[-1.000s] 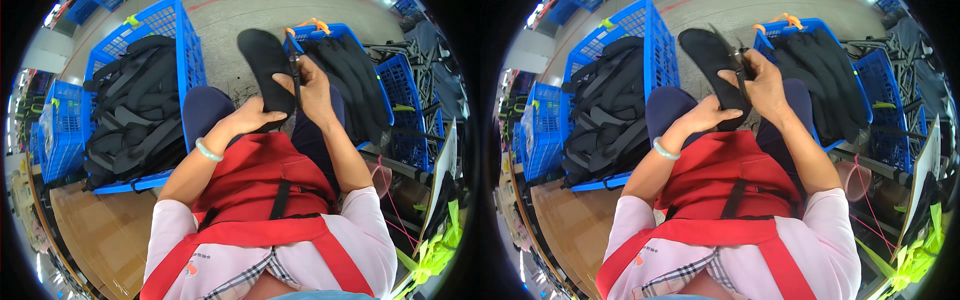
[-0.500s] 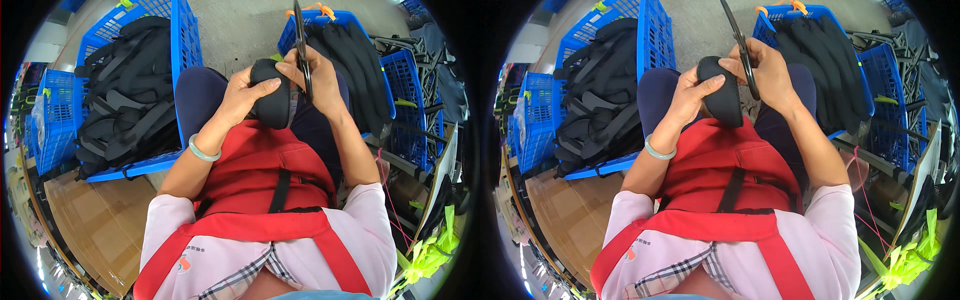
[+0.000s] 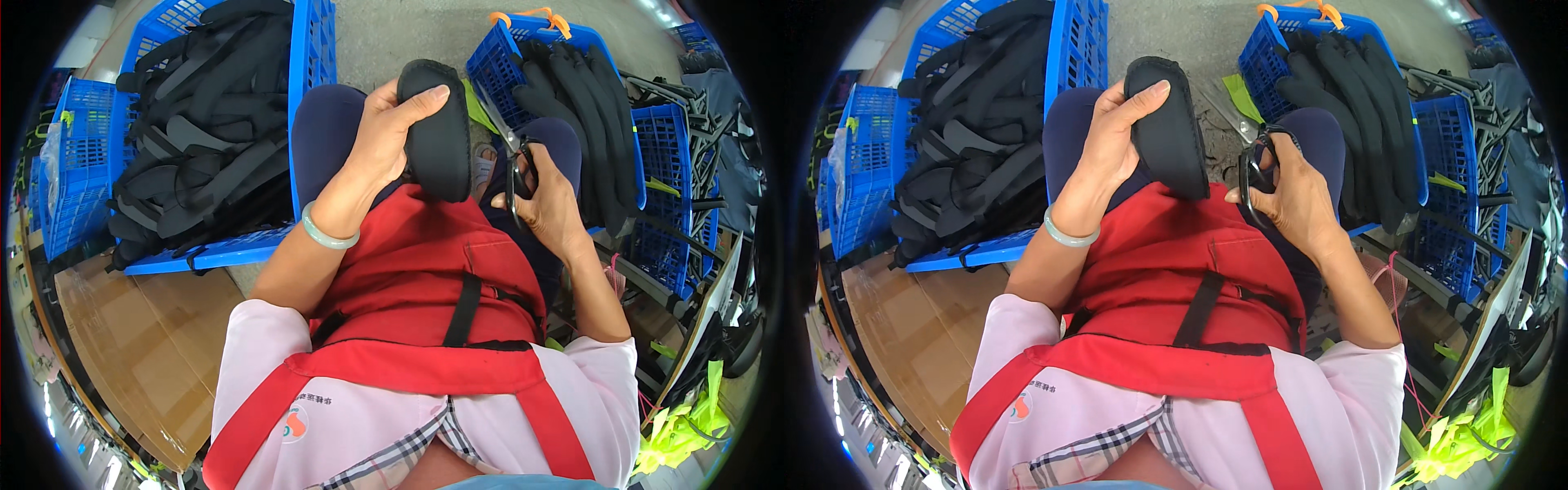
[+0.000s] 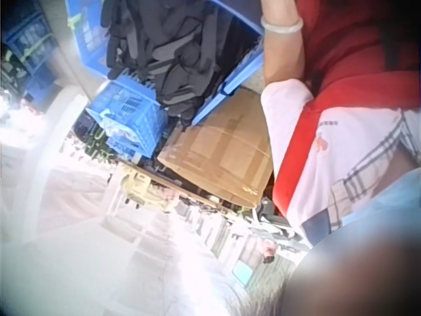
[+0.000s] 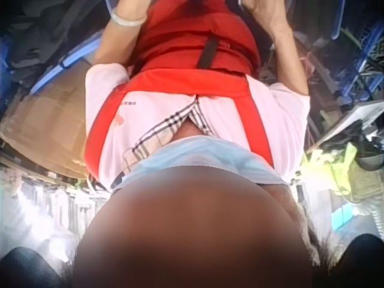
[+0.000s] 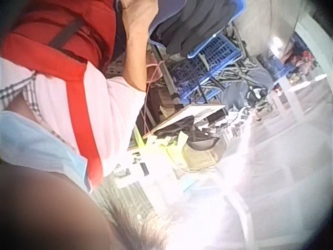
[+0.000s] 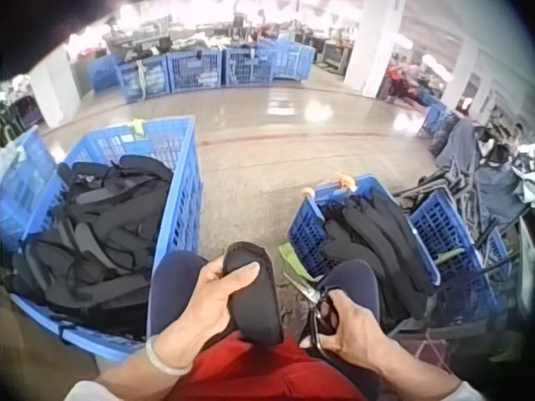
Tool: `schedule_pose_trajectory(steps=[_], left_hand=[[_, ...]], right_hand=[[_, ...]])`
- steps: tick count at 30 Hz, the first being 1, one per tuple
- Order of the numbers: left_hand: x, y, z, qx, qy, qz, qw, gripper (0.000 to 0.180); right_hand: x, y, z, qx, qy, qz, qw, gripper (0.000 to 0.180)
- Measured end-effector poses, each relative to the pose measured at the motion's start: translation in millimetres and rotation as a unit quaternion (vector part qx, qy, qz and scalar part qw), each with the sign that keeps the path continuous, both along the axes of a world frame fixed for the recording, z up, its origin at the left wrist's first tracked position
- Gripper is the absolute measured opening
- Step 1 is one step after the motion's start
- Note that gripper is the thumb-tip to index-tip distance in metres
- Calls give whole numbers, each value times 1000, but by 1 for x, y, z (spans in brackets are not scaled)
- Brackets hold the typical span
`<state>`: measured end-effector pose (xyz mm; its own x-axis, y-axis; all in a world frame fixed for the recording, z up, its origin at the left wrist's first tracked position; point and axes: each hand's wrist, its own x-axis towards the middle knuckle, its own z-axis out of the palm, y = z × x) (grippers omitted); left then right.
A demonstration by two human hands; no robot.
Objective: Trimming the edges of black padded shoulder straps with scissors in a factory setting.
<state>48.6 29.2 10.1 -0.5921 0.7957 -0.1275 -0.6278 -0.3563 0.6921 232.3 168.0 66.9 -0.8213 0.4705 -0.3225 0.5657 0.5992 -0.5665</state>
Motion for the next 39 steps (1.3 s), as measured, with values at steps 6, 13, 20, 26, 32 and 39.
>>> schedule_pose_trajectory(steps=[6,13,20,26,32,39], left_hand=[[8,3,1,-6,5,6,1000,14],[10,1,0,-7,31,-28,999,16],[10,0,-2,-16,42,-49,998,18],[11,1,-1,-19,43,-67,997,17],[9,1,-3,-32,40,-80,996,15],[10,0,-4,-47,50,-101,992,18]], right_hand=[[-8,-4,-7,52,24,8,998,74],[-11,-1,-10,59,13,17,998,63],[-6,1,0,69,15,30,997,55],[-4,11,8,38,-7,23,999,54],[2,13,12,49,1,19,999,55],[0,14,9,86,-14,36,996,56]])
